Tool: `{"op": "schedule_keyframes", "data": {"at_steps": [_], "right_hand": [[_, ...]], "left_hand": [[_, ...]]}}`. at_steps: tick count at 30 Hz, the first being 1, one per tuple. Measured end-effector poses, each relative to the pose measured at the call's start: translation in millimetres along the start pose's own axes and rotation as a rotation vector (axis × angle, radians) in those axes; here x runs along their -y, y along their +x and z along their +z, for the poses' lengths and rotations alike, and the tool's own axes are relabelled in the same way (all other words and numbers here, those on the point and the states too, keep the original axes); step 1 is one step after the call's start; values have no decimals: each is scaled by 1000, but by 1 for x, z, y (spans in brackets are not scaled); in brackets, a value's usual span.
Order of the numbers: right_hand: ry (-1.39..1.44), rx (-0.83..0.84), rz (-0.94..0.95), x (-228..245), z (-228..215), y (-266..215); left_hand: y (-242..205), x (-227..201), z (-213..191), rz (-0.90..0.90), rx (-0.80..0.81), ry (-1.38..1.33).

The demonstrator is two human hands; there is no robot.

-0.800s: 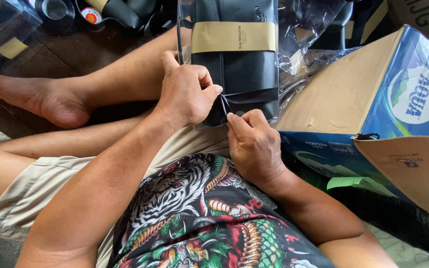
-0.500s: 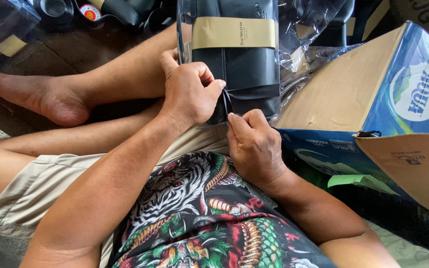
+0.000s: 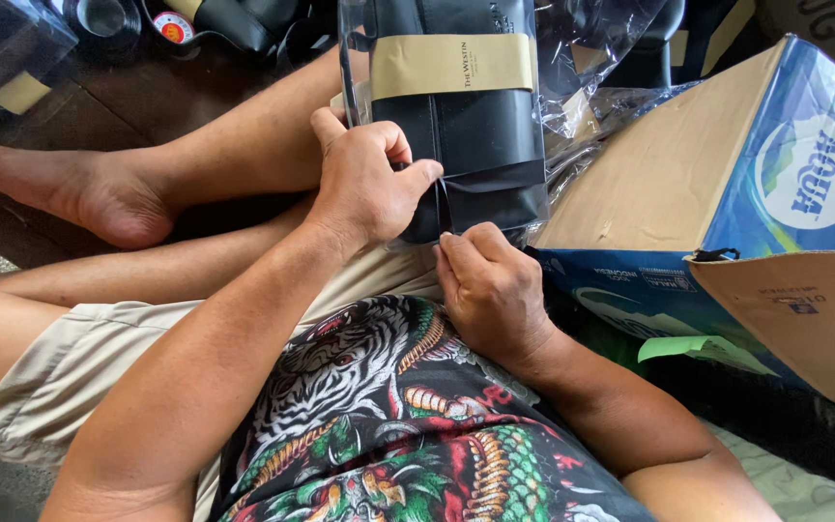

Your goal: The person sits cross-legged on the floor and ties a black ribbon around a black toiletry bag inside a clear plastic sleeve. They wrap the ribbon, form a bow, and adjust the loops and tails to secure the package.

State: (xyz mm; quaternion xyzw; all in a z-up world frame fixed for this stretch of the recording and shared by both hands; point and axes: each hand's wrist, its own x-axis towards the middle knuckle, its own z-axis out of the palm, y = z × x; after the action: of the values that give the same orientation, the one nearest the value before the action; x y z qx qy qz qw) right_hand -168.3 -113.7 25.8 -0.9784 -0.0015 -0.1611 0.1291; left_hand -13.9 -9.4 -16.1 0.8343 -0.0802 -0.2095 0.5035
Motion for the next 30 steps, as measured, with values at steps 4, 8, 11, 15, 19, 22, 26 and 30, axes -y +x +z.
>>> {"op": "schedule_keyframes", "data": {"at_steps": [4,8,11,15,19,22,26,30], "right_hand": [[-8,2,-20,-4,-1,0],[5,4,-29,-3,-2,1],[-12,-24,-47,-1,-4,4],[-10,-56,-72,1,-11,7],[-42,-100,-73,4,-10,6],[-4,-115,-75,8,-18,9],[25,-139,-62,10,-22,11],[88,-131,-44,10,-23,12]], "left_hand": [[-9,-15,-16,-2,54,34],[-10,-18,-18,-3,57,33],[-6,-16,-19,-33,68,23],[-1,-6,-15,-31,75,-23],[-2,-10,-16,-18,39,-62],[-4,-12,-18,15,24,-77],[-5,-18,-21,34,-50,-162],[-1,-18,-28,52,-76,-174]]}}
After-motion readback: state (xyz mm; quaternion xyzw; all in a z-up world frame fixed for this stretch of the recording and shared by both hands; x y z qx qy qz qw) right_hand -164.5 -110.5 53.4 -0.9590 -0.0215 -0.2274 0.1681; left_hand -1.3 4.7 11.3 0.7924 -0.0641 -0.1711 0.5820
